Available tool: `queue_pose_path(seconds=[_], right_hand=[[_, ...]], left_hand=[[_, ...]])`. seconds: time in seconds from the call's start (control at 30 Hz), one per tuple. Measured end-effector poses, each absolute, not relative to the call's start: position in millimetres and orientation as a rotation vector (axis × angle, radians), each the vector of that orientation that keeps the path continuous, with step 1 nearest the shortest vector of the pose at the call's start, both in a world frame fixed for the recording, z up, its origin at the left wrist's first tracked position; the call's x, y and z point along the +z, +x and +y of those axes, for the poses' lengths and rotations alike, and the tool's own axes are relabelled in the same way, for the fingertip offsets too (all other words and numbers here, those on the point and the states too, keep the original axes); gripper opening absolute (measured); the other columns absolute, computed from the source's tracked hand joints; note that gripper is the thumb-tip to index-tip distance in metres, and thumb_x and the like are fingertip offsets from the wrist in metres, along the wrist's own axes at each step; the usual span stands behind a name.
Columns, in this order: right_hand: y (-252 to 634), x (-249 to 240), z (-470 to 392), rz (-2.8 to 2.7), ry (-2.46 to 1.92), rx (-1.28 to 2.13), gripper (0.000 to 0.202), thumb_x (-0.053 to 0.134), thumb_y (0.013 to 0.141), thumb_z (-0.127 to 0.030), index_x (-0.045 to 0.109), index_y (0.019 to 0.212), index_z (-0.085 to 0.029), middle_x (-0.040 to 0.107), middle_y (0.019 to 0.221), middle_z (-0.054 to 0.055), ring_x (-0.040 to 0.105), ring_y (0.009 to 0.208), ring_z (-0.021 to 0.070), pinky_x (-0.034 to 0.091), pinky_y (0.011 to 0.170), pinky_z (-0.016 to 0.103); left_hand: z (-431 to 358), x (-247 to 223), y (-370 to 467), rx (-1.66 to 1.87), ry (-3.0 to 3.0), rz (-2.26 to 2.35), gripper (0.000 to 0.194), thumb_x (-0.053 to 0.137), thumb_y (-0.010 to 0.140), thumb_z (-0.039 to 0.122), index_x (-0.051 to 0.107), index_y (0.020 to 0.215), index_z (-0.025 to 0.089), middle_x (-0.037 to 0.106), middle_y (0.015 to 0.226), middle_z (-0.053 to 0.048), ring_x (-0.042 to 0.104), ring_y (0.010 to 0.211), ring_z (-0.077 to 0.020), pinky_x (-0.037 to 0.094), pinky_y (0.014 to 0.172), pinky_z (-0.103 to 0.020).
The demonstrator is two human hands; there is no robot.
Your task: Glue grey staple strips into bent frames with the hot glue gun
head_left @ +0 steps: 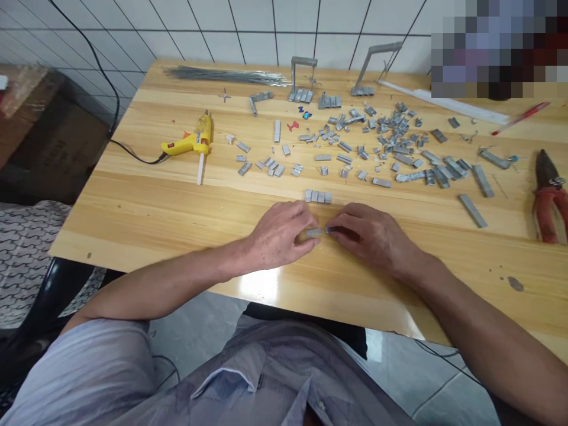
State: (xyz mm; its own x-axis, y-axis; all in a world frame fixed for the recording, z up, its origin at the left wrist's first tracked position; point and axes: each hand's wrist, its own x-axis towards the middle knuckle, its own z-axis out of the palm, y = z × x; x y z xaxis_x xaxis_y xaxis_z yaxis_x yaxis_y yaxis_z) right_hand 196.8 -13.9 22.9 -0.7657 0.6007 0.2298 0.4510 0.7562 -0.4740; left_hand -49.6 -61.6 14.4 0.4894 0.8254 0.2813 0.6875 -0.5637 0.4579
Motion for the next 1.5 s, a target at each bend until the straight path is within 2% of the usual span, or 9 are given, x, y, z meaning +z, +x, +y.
queue_pose_path(seconds=[0.17,0.37,1.0,1.5], right_hand=[[196.2,21.7,-14.2,-2.602,-0.821,0.57,0.016,0.058,0.1,-0.021,0.073,0.106,-0.019,0.072,0.096,0.01,0.068,0.086,0.0224,0.053,0.075,0.034],[194.5,20.1,-14.1,-2.599,-0.795,0.546,0.016,0.056,0.1,-0.018,0.072,0.098,-0.019,0.07,0.089,0.009,0.065,0.082,0.0211,0.051,0.071,0.032],[190.8,21.0,-15.7,-2.59,-0.828,0.539,0.016,0.056,0.097,-0.018,0.072,0.095,-0.02,0.07,0.087,0.009,0.063,0.077,0.0213,0.048,0.067,0.033],[190.4,20.4,-14.1,-2.604,-0.819,0.573,0.016,0.055,0.098,-0.019,0.071,0.095,-0.021,0.07,0.088,0.009,0.063,0.078,0.0209,0.048,0.068,0.032]], left_hand=[[-59.3,11.4,-47.4,0.616,2.483,1.286,0.015,0.06,0.101,0.029,0.07,0.096,0.019,0.069,0.088,-0.004,0.063,0.083,-0.0186,0.048,0.078,-0.034],[-58.6,10.7,-47.5,0.598,2.469,1.299,0.014,0.062,0.1,0.029,0.071,0.097,0.018,0.07,0.088,-0.004,0.064,0.084,-0.0194,0.048,0.078,-0.035],[-57.2,10.4,-49.6,0.656,2.482,1.231,0.018,0.06,0.101,0.027,0.074,0.095,0.018,0.071,0.088,-0.005,0.065,0.081,-0.0194,0.048,0.077,-0.034],[-57.8,8.8,-48.6,0.642,2.45,1.245,0.017,0.06,0.102,0.029,0.073,0.096,0.019,0.072,0.091,-0.005,0.067,0.086,-0.02,0.048,0.078,-0.035]])
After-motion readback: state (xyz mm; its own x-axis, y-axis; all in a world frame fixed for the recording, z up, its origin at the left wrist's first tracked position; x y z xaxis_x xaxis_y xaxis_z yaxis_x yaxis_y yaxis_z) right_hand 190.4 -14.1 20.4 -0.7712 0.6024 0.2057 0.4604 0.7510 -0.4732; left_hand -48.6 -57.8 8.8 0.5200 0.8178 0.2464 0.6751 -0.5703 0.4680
